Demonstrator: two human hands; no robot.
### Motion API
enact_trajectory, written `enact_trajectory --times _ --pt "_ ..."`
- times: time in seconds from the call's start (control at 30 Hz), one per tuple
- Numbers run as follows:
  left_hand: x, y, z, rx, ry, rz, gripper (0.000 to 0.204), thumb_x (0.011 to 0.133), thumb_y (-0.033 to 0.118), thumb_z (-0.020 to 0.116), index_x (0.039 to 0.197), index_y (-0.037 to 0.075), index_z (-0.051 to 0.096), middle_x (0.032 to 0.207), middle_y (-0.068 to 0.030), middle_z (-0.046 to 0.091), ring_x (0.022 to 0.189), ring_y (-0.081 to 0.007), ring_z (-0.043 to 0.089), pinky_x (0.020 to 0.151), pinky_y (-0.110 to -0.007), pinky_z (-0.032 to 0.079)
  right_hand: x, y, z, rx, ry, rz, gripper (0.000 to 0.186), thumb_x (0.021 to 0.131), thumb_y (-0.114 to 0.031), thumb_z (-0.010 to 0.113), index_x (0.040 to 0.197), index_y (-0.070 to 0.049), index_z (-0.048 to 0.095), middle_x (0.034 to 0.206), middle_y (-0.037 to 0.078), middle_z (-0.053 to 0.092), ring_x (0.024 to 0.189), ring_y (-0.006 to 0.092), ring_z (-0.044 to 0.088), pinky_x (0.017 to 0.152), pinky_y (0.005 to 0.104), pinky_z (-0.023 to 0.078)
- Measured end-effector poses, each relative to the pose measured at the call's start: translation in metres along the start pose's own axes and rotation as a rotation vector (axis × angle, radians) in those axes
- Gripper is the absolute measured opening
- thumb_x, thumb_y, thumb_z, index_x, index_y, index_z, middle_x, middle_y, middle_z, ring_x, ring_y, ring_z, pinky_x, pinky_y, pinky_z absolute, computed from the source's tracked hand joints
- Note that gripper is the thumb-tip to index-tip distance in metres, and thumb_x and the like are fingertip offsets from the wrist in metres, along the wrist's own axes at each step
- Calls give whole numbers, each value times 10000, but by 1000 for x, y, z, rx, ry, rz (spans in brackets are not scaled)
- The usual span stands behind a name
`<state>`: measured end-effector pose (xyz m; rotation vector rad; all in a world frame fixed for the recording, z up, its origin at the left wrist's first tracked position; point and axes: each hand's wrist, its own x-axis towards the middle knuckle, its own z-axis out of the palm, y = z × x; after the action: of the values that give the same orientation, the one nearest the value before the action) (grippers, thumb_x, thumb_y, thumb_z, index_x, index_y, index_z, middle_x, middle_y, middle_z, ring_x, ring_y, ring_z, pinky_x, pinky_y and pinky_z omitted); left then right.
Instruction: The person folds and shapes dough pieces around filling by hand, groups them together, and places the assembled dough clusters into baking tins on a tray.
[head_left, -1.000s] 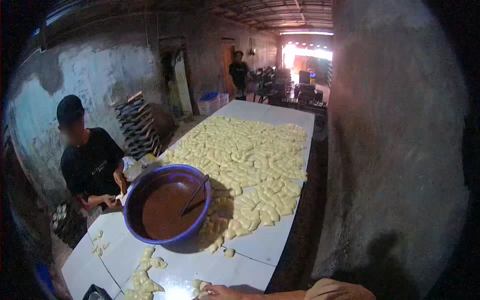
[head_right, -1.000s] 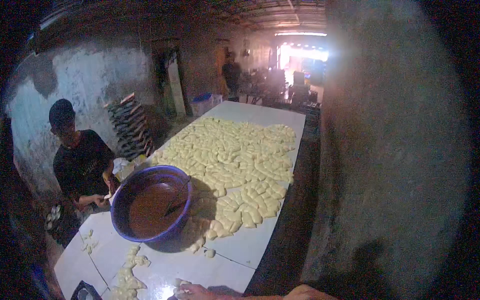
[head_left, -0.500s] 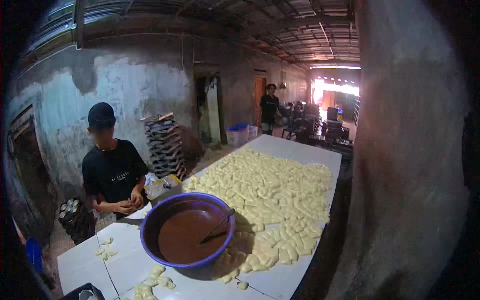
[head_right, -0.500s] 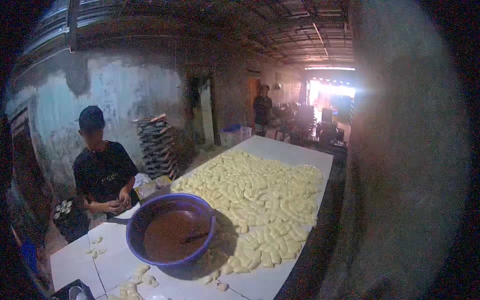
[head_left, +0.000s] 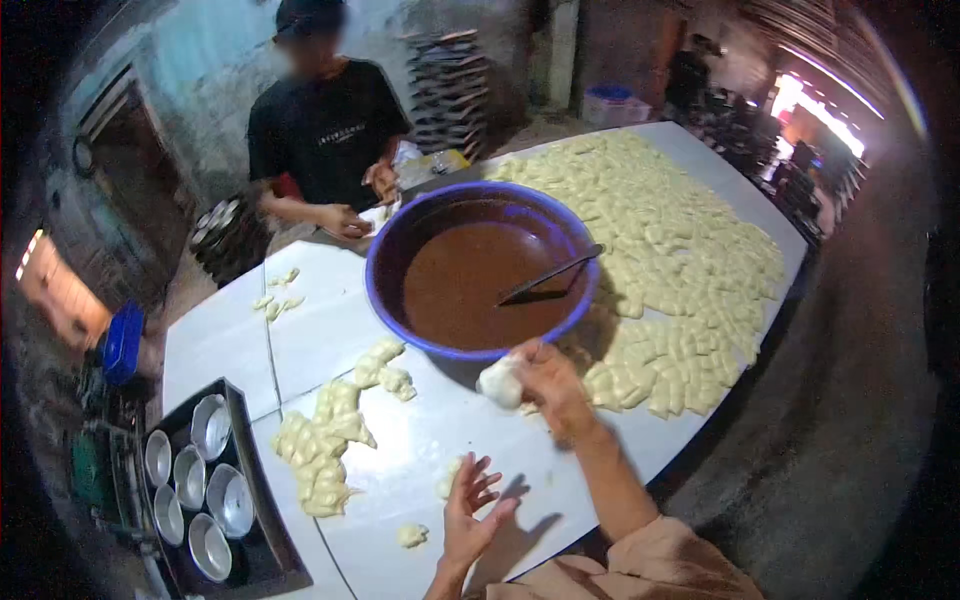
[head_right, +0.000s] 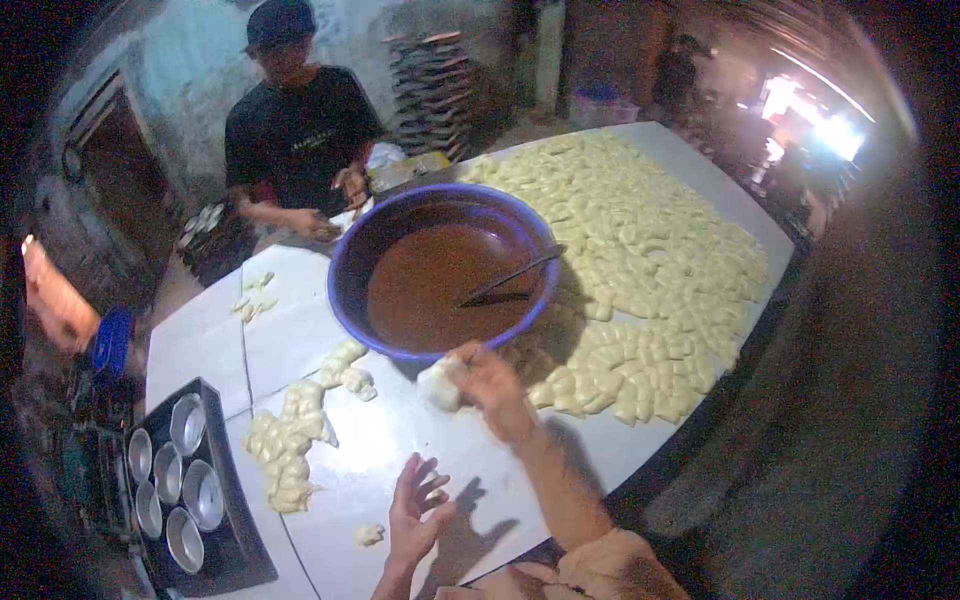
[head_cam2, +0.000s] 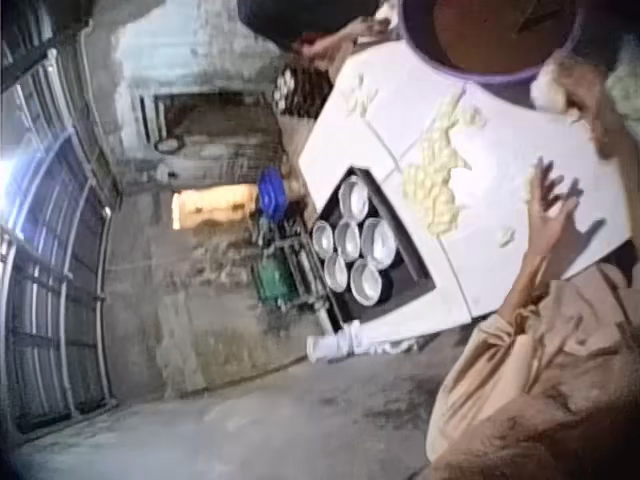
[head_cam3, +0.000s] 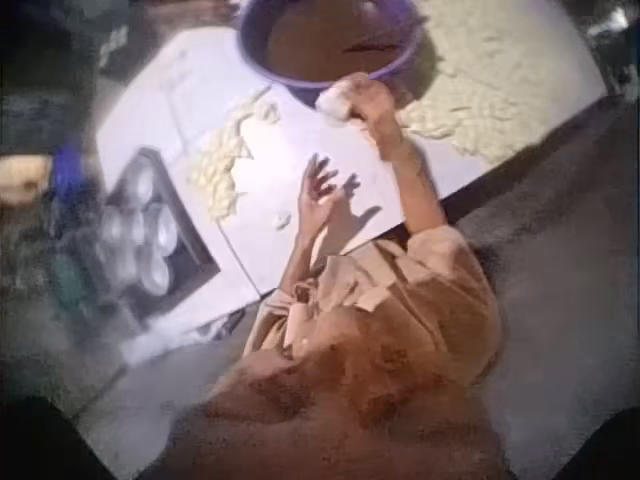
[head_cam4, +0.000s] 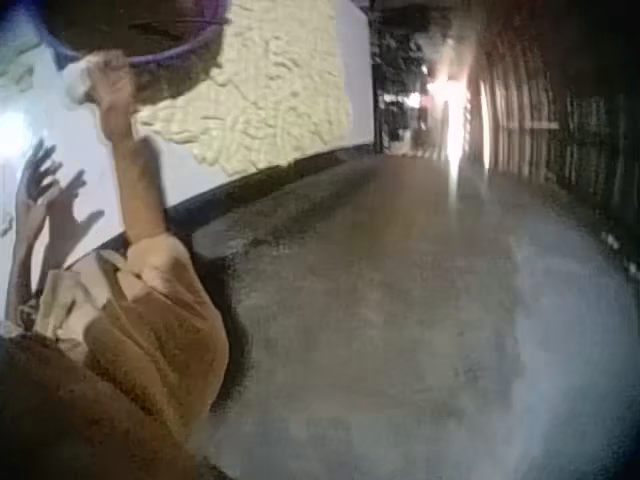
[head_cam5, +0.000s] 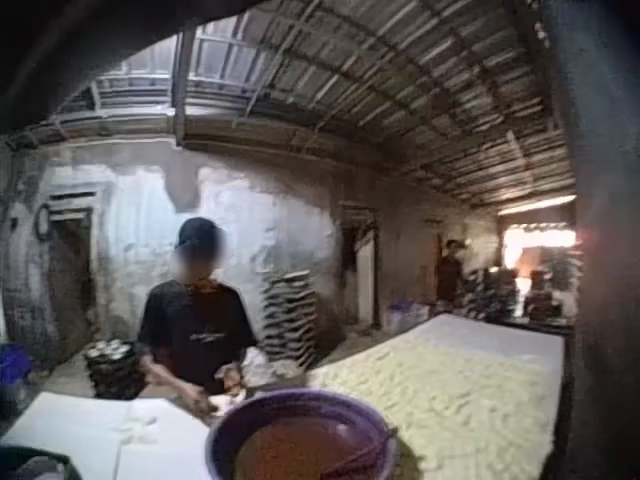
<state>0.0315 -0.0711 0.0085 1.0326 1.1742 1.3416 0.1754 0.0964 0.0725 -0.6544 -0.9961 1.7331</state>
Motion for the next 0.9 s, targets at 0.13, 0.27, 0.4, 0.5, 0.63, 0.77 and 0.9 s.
enact_trajectory --times 0.13,0.27,0.4,0.5,0.63,0.77,0.9 --pt "-10 1 -40 -69 139 -224 467 912 62 674 1331 -48 500 1224 -184 617 1093 -231 624 935 -338 514 89 -17 -28 -645 -151 17 217 913 -202 613 1057 -41 602 963 55 650 861 123 608 735 291 491" --pt "-15 -3 -56 26 110 -200 422 933 92 655 1309 -47 523 1208 -181 621 1087 -233 630 940 -339 511 138 0 -26 -1353 -339 94 266 866 -238 569 1008 -28 649 932 125 679 824 201 639 704 357 497" --pt "-19 14 -57 105 68 -262 417 933 123 665 1295 -43 541 1209 -169 630 1090 -233 632 956 -342 504 155 22 -28 -1665 -604 386 271 810 -196 559 986 -26 676 923 167 686 804 239 646 709 399 495" --pt "-18 18 -63 181 -3 -281 424 928 145 669 1295 -32 551 1232 -147 639 1105 -216 629 976 -337 489 153 11 -27 -1292 -528 296 274 815 -244 605 974 -30 671 860 91 673 757 200 625 699 364 486" --pt "0 18 -58 93 -57 -284 415 950 169 643 1304 -26 547 1221 -143 641 1116 -211 620 955 -332 495 152 10 -40 -763 -328 382 256 840 -242 620 960 -21 665 810 34 639 736 153 598 686 323 476" --pt "7 15 -52 68 -84 -216 407 956 177 635 1301 -22 553 1175 -133 655 1088 -202 626 928 -336 514 163 27 -29 -1289 -393 216 243 851 -233 603 940 -13 659 815 58 649 745 161 604 680 314 476" --pt "14 21 -50 60 -86 -225 430 962 203 635 1327 -6 547 1167 -113 662 1021 -157 641 886 -286 528 159 29 -15 -1317 -464 324 224 881 -247 602 938 -35 645 797 54 654 773 153 638 683 307 491"
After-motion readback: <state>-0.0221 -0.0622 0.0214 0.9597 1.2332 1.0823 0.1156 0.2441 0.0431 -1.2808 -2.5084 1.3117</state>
